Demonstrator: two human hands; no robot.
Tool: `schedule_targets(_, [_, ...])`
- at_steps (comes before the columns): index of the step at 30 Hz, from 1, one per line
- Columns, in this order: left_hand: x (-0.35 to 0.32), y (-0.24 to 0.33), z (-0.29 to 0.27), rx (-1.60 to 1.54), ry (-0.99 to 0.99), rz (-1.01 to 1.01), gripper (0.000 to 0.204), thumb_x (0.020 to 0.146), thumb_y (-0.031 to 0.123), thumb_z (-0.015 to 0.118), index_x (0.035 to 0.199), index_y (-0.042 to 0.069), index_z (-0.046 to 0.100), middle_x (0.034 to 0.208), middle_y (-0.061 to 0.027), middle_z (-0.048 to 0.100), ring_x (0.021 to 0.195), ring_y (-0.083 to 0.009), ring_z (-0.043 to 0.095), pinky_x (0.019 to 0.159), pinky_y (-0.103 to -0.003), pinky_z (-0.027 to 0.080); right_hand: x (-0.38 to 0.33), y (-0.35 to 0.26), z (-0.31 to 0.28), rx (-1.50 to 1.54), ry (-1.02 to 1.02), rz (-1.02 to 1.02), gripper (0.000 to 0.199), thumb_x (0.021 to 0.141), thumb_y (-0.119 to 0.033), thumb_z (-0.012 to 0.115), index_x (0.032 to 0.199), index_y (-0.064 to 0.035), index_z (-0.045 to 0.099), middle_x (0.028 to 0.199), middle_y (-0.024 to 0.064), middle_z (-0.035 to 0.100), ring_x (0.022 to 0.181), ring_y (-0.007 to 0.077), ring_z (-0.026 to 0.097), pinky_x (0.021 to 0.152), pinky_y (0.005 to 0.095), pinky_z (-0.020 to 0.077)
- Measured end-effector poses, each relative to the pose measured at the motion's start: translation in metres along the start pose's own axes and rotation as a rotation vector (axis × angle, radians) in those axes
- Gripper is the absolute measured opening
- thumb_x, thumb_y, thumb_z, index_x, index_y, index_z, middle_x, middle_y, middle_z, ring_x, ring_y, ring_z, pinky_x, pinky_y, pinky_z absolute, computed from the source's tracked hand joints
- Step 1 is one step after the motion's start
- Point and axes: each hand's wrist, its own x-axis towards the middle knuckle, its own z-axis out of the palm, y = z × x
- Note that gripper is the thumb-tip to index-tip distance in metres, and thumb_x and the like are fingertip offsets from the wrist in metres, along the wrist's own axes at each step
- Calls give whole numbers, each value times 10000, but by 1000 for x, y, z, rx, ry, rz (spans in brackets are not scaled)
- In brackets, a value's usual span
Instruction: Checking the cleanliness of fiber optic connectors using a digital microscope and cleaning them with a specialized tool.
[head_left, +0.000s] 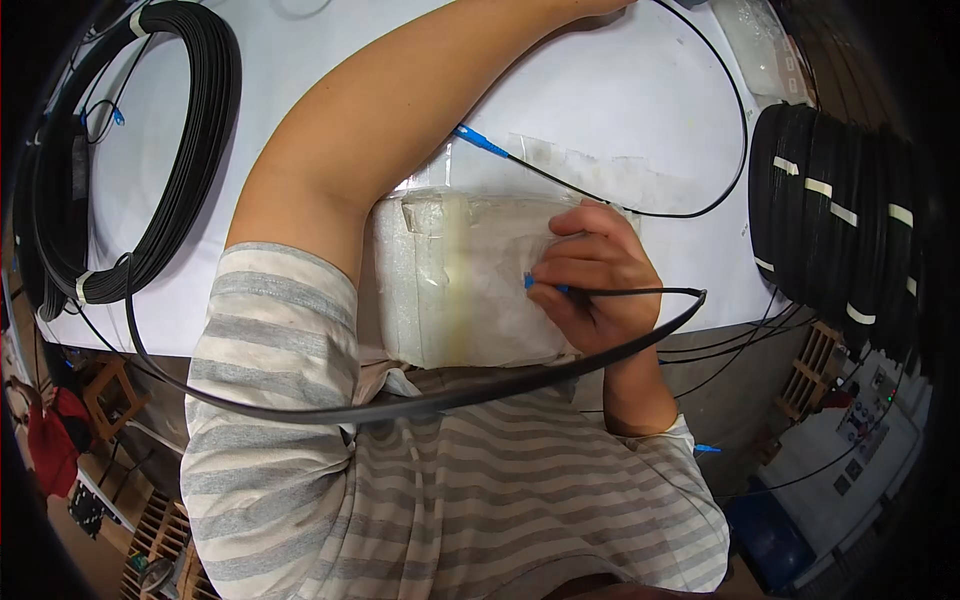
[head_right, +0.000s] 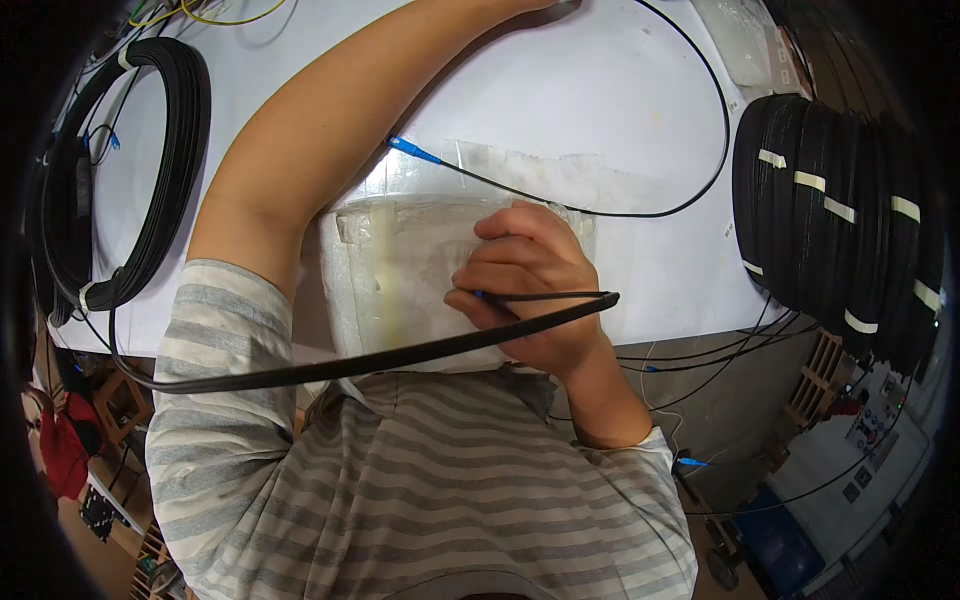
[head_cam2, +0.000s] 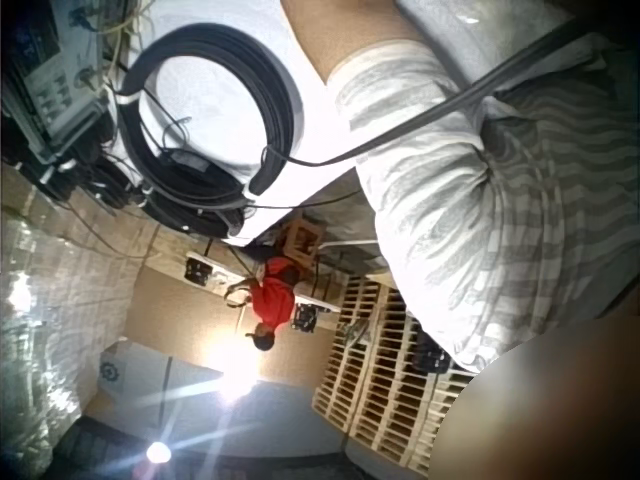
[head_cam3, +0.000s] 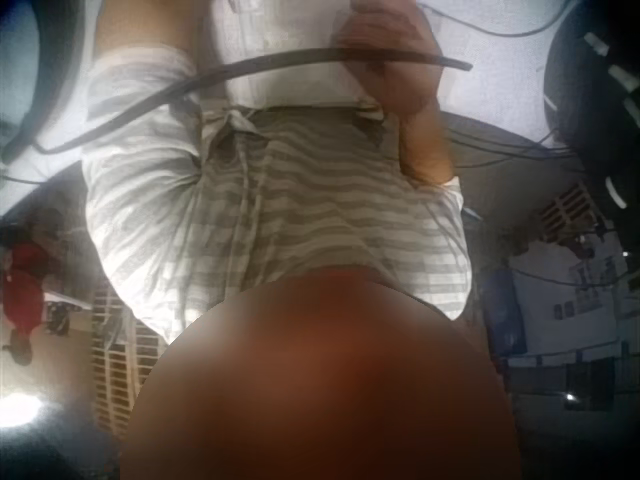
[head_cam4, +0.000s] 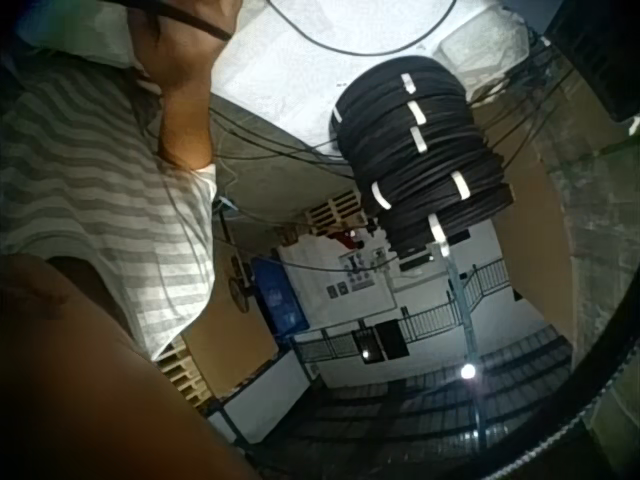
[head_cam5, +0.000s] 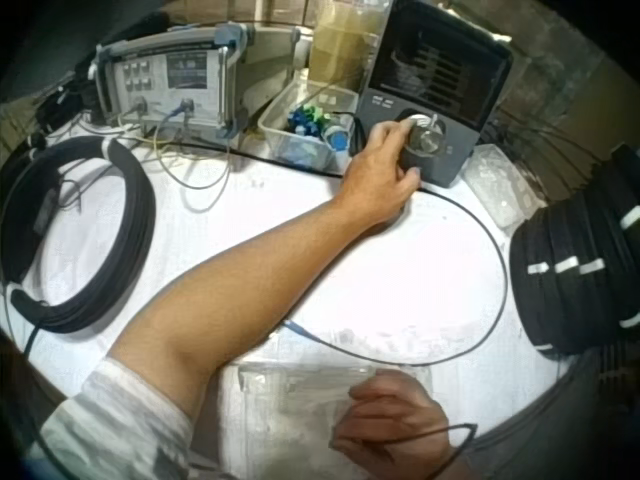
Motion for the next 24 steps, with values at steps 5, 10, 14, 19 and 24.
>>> schedule_targets(5, [-5,-17,-10,4,21,17,704,920,125,671,1555,72,370,1461,-168,434,1012,-283,659,943,-399,522,4,0,3,26,-11,-83,268,708,-118,900,911,-98,727,849,39,697,968,295,674,832,436,571])
schedule_targets(10, [0,-3,-9,165,-84,-241,709,917,123,670,1556,73,368,1461,-167,434,1009,-284,657,942,-395,521,6,-3,-1,10,-58,-85,286,680,-113,915,900,-100,732,856,38,698,969,290,675,841,443,568])
schedule_targets(14, [17,48,-11,336,-249,-572,719,913,125,675,1560,84,364,1466,-169,429,1018,-282,656,943,-394,521,1,2,0,7,6,-23,281,664,-121,919,880,-104,741,839,23,697,970,282,675,867,464,558])
schedule_targets(19, [11,30,-10,176,-128,-297,724,917,125,673,1567,105,356,1480,-169,419,1030,-288,656,953,-397,519,6,-1,-5,8,-72,-74,276,666,-121,920,878,-106,745,834,16,698,969,276,679,871,471,553])
schedule_targets(24, [3,-2,-6,12,3,21,729,920,127,673,1572,115,348,1485,-168,415,1038,-293,656,964,-398,518,2,-3,1,16,19,37,276,661,-123,926,866,-103,742,833,16,699,973,274,681,866,470,553])
